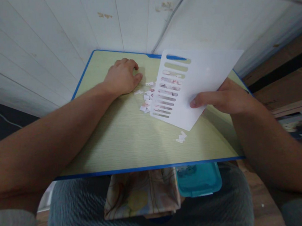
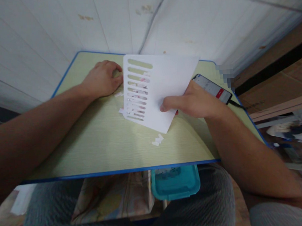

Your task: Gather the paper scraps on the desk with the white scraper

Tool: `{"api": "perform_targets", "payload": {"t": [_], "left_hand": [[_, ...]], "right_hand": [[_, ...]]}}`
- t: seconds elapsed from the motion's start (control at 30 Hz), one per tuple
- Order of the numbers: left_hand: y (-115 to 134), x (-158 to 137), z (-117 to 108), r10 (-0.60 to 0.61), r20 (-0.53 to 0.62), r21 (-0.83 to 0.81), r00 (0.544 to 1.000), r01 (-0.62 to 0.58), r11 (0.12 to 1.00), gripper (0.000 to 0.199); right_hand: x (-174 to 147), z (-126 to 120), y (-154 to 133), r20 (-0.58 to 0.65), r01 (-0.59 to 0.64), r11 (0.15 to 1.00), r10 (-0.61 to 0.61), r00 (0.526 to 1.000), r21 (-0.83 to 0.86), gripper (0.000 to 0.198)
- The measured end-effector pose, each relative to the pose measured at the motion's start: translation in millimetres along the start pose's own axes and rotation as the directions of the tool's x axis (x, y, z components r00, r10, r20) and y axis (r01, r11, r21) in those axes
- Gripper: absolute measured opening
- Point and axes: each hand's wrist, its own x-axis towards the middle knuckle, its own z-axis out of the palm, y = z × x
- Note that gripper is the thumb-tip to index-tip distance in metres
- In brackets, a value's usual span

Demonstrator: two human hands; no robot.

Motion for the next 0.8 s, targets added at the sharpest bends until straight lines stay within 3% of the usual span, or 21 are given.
{"api": "perform_targets", "payload": {"t": [0.1, 0.2, 0.33, 0.47, 0.57, 0.63, 0.8], "left_hand": [[-1.4, -0.5, 1.4, 0.01, -0.005, 0.007, 1.0, -0.01, 1.0, 0.04], [-3.3, -0.7, 4.9, 0.017, -0.03, 0.031, 0.999, -0.016, 0.999, 0.039], [-2.7, -0.8, 7.4, 0.019, -0.083, 0.043, 0.996, -0.015, 0.999, 0.037], [2.9, -1.9, 2.0, -0.017, -0.109, 0.075, 0.994, 0.025, 0.997, 0.036], [6.1, -8.3, -5.3, -0.06, -0.105, 0.06, 0.993, 0.067, 0.996, 0.04], [7.3, -19.1, -10.9, -0.112, -0.096, 0.071, 0.989, 0.119, 0.99, 0.043], [13.1, -67.8, -24.7, -0.27, -0.048, 0.133, 0.962, 0.274, 0.952, 0.054]], "right_hand": [[1.5, -1.0, 0.7, -0.084, 0.099, 0.995, -0.099, 0.992, 0.003, 0.045], [3.7, 0.9, -2.9, -0.156, 0.15, 0.989, -0.149, 0.977, -0.004, 0.042], [-8.0, 10.7, -10.6, -0.213, 0.14, 0.989, -0.128, 0.969, 0.045, 0.026], [-44.8, 29.5, -2.1, -0.241, 0.102, 0.984, -0.064, 0.968, 0.148, 0.037], [-74.9, 42.7, 18.4, -0.416, 0.036, 0.982, 0.046, 0.908, 0.188, 0.041], [-88.9, 48.3, 32.7, -0.469, 0.014, 0.966, 0.112, 0.876, 0.258, 0.035], [-93.6, 51.9, 50.6, -0.56, 0.115, 0.915, 0.135, 0.817, 0.388, 0.026]]}}
